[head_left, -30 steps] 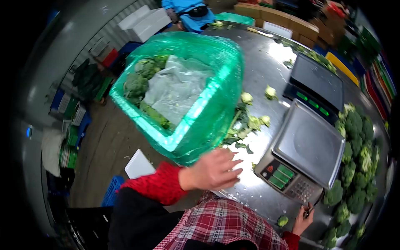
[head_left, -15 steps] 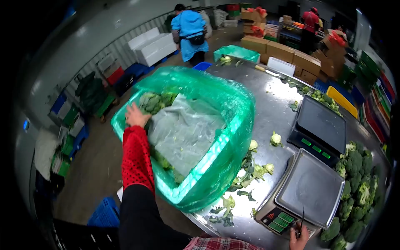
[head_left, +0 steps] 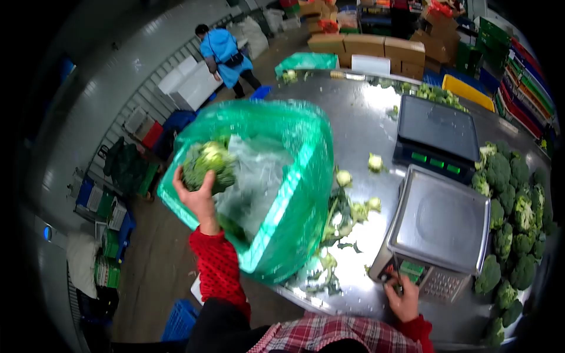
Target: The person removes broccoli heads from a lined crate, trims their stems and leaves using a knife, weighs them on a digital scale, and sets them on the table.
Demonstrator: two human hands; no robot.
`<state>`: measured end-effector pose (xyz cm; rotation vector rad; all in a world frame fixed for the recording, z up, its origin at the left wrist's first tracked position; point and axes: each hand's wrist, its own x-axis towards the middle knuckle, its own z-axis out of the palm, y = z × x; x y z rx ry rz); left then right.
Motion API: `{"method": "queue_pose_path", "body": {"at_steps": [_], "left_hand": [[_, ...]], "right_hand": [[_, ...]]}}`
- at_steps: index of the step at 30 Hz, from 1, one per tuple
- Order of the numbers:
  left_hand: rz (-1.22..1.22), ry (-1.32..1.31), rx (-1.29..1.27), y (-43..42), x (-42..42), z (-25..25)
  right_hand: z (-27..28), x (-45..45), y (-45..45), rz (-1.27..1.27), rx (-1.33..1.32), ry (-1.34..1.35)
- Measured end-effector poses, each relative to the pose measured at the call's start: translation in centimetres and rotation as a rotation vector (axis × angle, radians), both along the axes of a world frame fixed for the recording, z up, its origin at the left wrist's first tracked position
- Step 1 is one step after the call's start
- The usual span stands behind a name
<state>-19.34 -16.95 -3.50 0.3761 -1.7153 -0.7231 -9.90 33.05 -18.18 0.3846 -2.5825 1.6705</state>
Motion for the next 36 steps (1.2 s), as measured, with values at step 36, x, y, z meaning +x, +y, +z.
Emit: {"method": "queue_pose_path", "body": {"at_steps": [36], "left_hand": [[-0.742,-0.846,0.268,27.6,15.8,-21.1]], "right_hand": [[-8.5,2.7,-4.2,0.360,0.651,-0.228]]}}
